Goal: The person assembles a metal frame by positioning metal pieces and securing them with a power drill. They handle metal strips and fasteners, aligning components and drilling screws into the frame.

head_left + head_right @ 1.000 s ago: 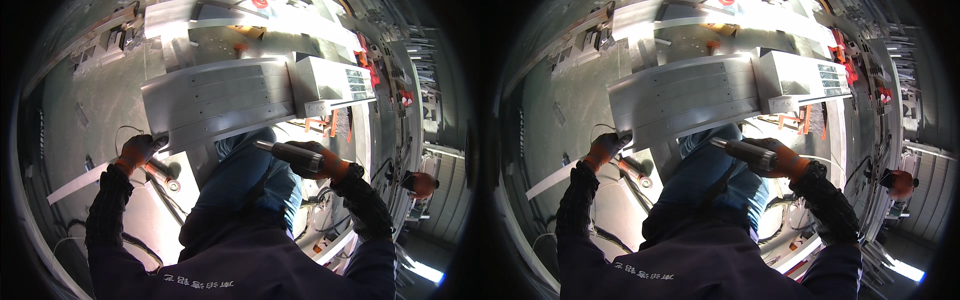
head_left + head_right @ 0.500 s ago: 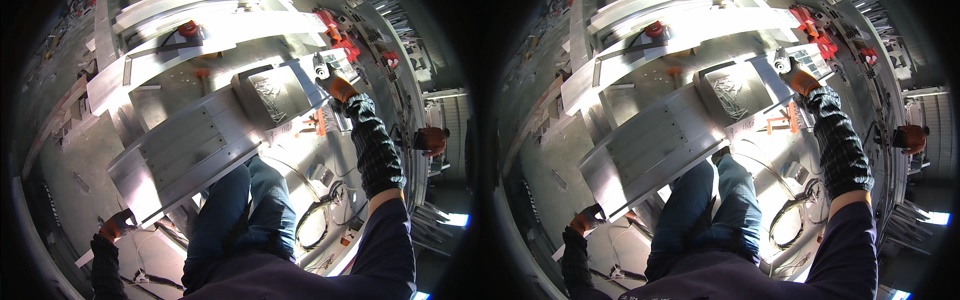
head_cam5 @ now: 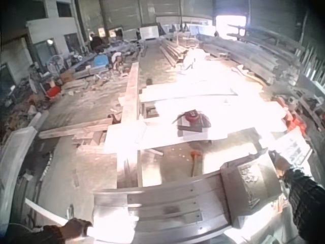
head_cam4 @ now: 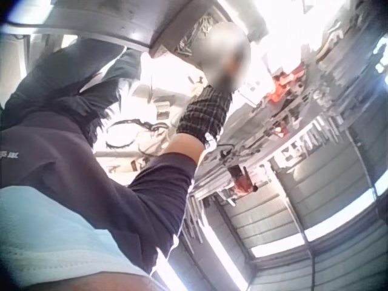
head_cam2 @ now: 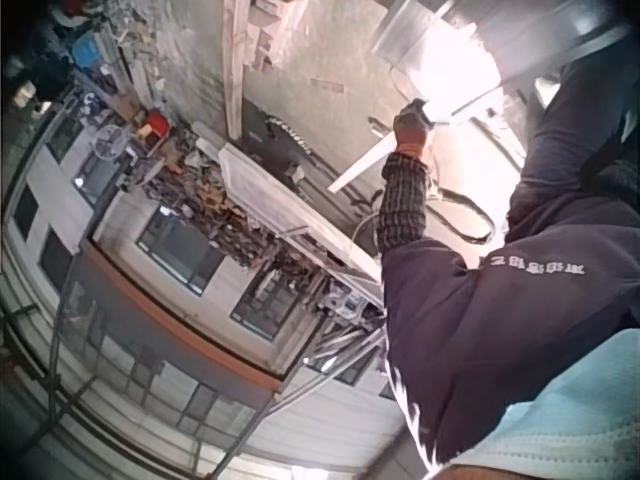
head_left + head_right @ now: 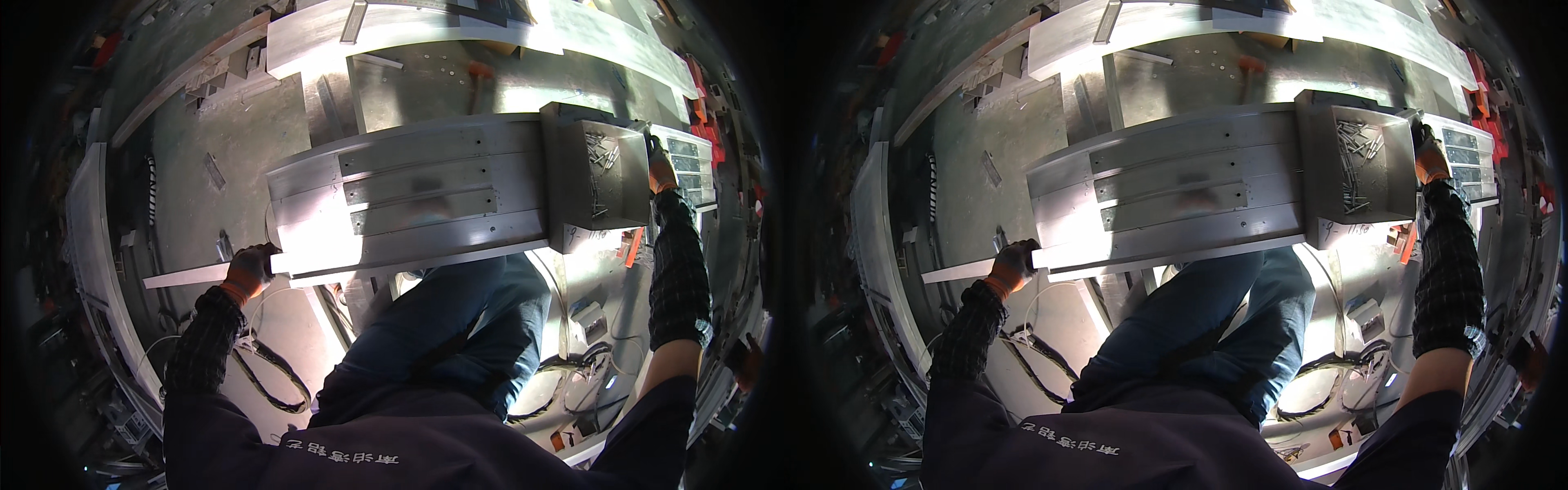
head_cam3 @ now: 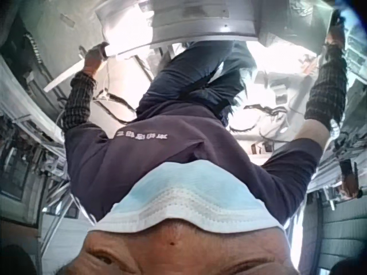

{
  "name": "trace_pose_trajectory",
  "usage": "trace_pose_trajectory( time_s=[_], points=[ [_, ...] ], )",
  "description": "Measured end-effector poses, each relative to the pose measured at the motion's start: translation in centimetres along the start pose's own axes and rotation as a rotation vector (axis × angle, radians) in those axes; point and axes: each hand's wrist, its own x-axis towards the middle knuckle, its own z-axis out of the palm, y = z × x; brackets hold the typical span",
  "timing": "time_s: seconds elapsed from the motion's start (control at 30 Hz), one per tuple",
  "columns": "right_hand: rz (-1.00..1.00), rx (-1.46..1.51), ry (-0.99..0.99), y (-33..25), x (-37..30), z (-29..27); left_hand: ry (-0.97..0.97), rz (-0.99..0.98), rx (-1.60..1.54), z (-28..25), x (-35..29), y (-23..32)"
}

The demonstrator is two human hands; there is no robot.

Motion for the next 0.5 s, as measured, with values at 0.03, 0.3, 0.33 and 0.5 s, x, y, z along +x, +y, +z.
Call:
trace_pose_trajectory(
  time_s=[0.03, 0.3, 0.33, 0.5],
  points=[
    [-0.024, 0.001, 0.009, -0.6, -0.7, -0.3, -0.016, -0.010, -0.015, -0.2, -0.3, -0.1],
    [0.016, -0.076, 0.062, -5.5, -5.5, -7.4, -0.052, -0.039, 0.028, 0.7, -1.1, -3.4],
    [0.015, -0.110, 0.114, -7.3, -6.5, -8.9, -0.049, -0.033, 0.027, 0.6, -1.3, -3.8],
    [-0.064, -0.057, 0.481, -18.6, -13.0, -14.2, 0.025, 0.021, -0.016, 1.1, -1.5, -4.3]
  ],
)
